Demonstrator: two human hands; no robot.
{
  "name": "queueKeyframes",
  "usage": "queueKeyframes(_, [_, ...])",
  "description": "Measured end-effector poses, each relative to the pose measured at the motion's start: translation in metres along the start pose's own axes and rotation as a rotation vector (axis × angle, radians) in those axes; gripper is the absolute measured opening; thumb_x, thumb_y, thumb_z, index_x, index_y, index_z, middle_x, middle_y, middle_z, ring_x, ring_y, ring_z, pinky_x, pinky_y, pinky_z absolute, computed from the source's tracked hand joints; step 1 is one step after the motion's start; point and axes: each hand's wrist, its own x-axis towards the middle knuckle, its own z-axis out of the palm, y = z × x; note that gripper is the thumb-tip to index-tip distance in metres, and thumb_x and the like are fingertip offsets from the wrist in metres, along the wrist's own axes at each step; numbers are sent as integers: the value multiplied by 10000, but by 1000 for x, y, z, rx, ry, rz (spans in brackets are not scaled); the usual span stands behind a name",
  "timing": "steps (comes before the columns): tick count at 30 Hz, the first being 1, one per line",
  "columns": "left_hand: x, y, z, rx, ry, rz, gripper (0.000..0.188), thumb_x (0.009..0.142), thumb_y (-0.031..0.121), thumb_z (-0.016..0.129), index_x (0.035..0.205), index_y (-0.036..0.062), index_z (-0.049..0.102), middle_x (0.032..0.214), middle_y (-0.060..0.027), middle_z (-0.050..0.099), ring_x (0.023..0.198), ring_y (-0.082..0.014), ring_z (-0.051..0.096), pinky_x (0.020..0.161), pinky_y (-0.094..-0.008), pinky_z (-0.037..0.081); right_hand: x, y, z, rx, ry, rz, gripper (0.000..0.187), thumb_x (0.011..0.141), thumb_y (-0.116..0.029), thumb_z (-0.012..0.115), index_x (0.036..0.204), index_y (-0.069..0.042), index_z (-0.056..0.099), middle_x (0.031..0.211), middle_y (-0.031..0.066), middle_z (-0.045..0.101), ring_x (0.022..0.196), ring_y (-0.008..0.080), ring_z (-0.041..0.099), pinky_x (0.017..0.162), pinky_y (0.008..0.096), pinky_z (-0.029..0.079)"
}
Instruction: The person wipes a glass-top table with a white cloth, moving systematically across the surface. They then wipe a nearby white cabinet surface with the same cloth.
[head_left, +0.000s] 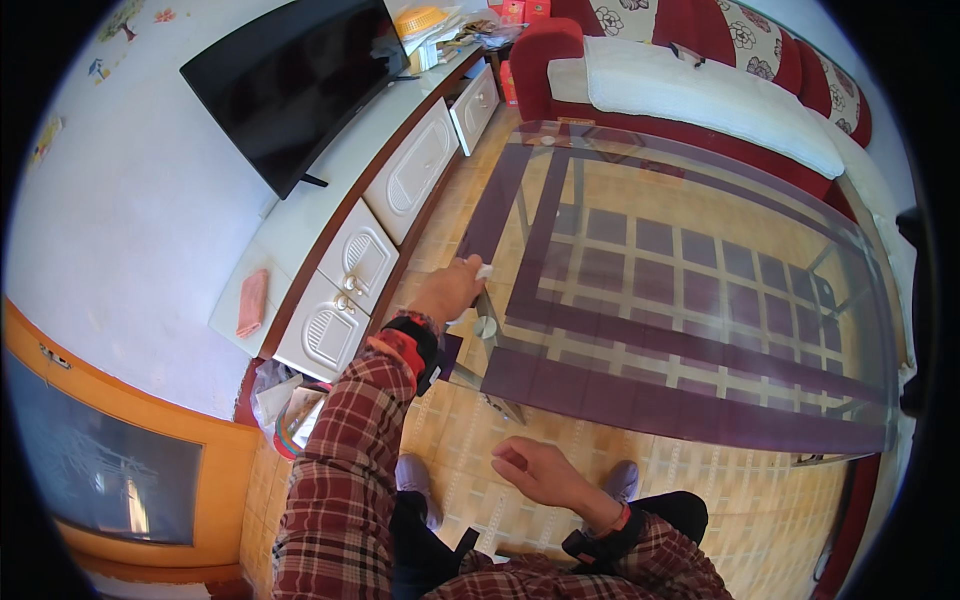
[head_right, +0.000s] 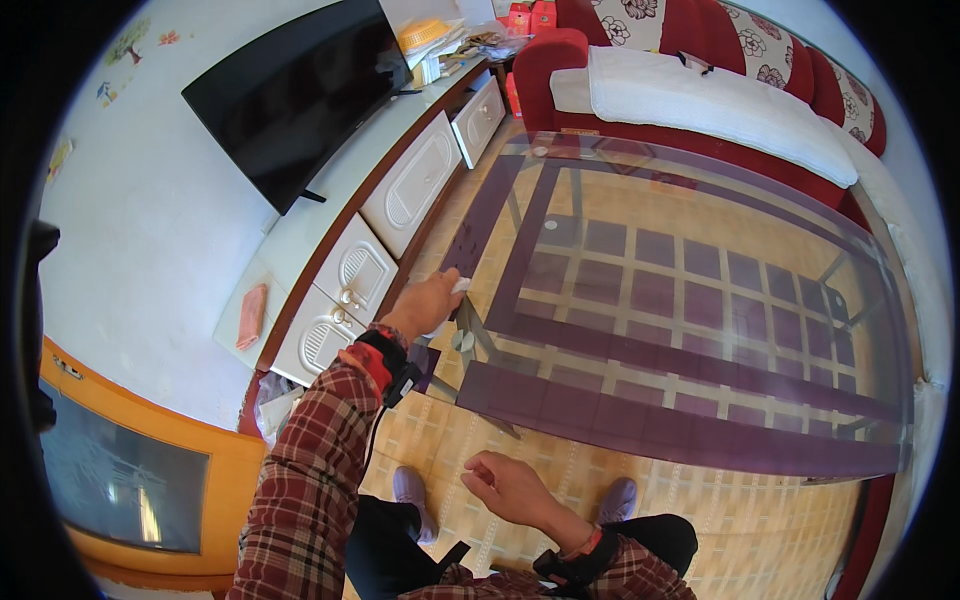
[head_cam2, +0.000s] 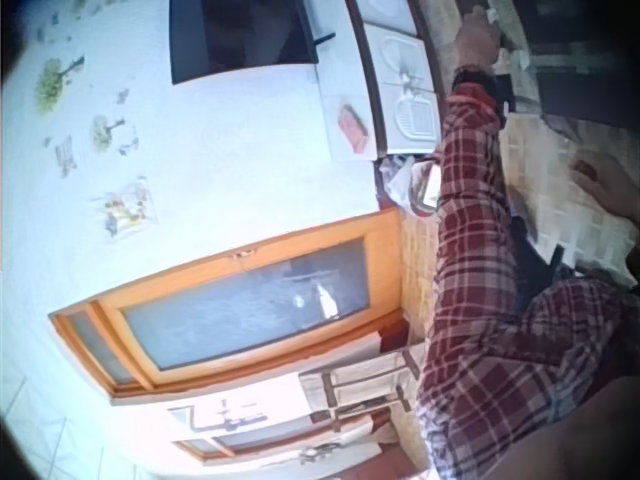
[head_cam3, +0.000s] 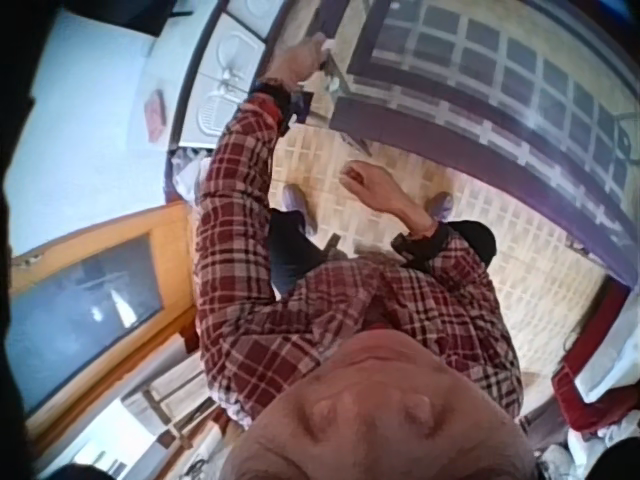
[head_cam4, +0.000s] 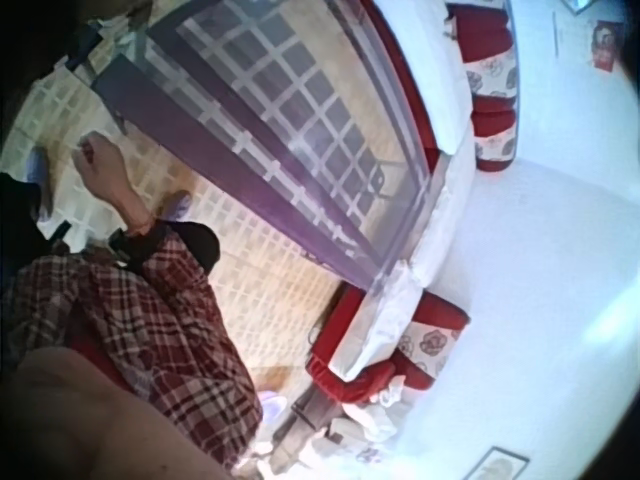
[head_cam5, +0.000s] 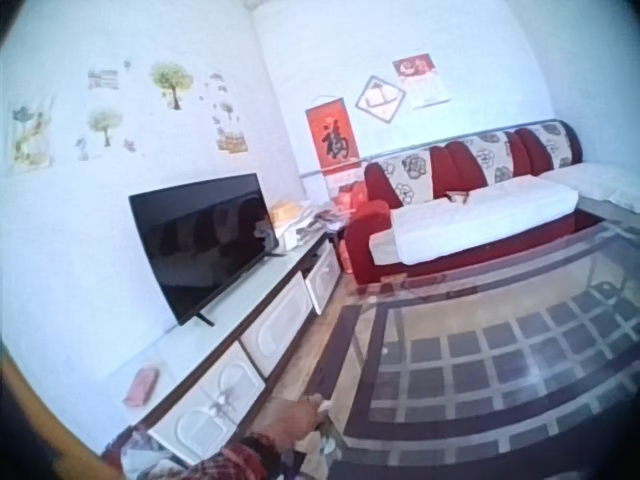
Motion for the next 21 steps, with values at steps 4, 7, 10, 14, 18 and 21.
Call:
queueKeyframes(4, [-31,63,11,-160,23,237,261,973,306,545,1112,86,536,1068,-216,628,935,-439,646,808,-526,523,-6,2,2,-19,-3,-3,313,963,-293,646,1087,-6,646,927,149,708,824,256,698,741,353,550])
queueKeyframes(7, [-66,119,15,-146,-89,301,262,949,298,598,1133,120,545,1015,-159,608,923,-404,655,776,-506,534,-9,9,4,-51,-3,-16,308,954,-291,650,1080,-11,648,931,153,710,822,276,701,734,365,551])
queueKeyframes(10, [-102,151,12,-189,-163,365,260,946,274,612,1136,117,530,1011,-165,597,924,-410,649,772,-510,530,-9,16,4,-199,-6,-56,304,943,-301,646,1066,-23,650,942,157,715,837,307,702,734,391,552])
queueKeyframes(14, [-142,157,12,-510,-248,393,297,943,274,624,1159,102,516,1097,-183,606,949,-434,630,778,-509,518,-13,23,3,-413,-160,-41,316,935,-331,630,1059,-41,652,941,151,719,876,344,692,758,439,539])
queueKeyframes(18, [-161,133,8,-769,-165,40,334,1006,324,595,1207,70,512,1012,-161,648,894,-297,661,799,-393,521,-18,27,4,-486,-389,-47,335,934,-353,625,1055,-43,656,936,146,719,898,355,683,774,457,526])
queueKeyframes(21, [-149,113,3,-1228,43,-26,304,1010,321,611,1118,38,576,917,-88,662,869,-172,644,762,-353,516,-19,29,7,-557,-368,-56,337,933,-349,630,1057,-37,660,950,155,717,895,357,682,770,450,529])
